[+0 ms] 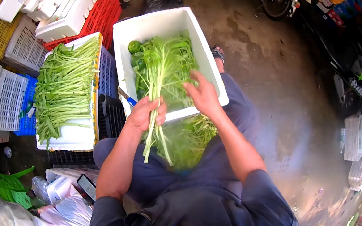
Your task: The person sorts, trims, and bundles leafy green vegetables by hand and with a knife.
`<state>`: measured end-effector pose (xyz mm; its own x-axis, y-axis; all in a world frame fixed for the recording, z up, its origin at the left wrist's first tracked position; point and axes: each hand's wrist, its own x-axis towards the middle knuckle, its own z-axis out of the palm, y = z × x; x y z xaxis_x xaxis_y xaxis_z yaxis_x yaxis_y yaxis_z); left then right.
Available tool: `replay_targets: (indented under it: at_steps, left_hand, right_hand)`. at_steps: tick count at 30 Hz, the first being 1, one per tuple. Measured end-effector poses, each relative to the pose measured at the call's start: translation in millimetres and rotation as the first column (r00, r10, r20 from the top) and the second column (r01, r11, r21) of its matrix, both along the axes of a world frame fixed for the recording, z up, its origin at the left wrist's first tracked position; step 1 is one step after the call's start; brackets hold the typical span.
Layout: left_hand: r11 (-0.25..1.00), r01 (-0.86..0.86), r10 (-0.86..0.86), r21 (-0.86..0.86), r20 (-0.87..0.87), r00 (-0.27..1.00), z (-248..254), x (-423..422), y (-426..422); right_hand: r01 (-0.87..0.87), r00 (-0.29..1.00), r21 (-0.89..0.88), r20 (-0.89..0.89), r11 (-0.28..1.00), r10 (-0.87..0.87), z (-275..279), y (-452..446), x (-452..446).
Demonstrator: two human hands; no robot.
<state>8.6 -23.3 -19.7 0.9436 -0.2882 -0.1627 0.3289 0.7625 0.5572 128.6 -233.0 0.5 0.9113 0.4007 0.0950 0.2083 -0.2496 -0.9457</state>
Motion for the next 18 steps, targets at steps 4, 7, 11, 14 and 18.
replay_targets:
  at_steps: [4, 7, 11, 14, 18]
  left_hand:
    - [0.998, -0.005, 0.007, 0.058, -0.035, 0.999, 4, -5, -7]
    - [0.999, 0.001, 0.0, 0.037, -0.026, 1.0, 8, -7, -7]
    - [1.0, 0.006, -0.005, 0.031, -0.028, 1.0, 7, -6, -2]
    - [0.999, -0.011, 0.013, 0.051, -0.026, 1.0, -4, 0, 4]
    - [0.973, -0.23, 0.229, 0.001, -0.111, 0.967, 4, 0, 18]
  right_hand:
    - [0.081, 0.986, -0.085, 0.155, 0.993, -0.068, -5, 43, 33]
    - [0.126, 0.984, -0.073, 0.132, 0.989, -0.116, -1, 50, 38]
    - [0.208, 0.918, -0.2, 0.378, 0.958, -0.12, 18, 34, 40]
    - [0.302, 0.842, -0.211, 0.516, 0.93, -0.157, -7, 8, 65]
    - [0.155, 0.973, -0.297, 0.212, 0.942, -0.093, 12, -25, 37]
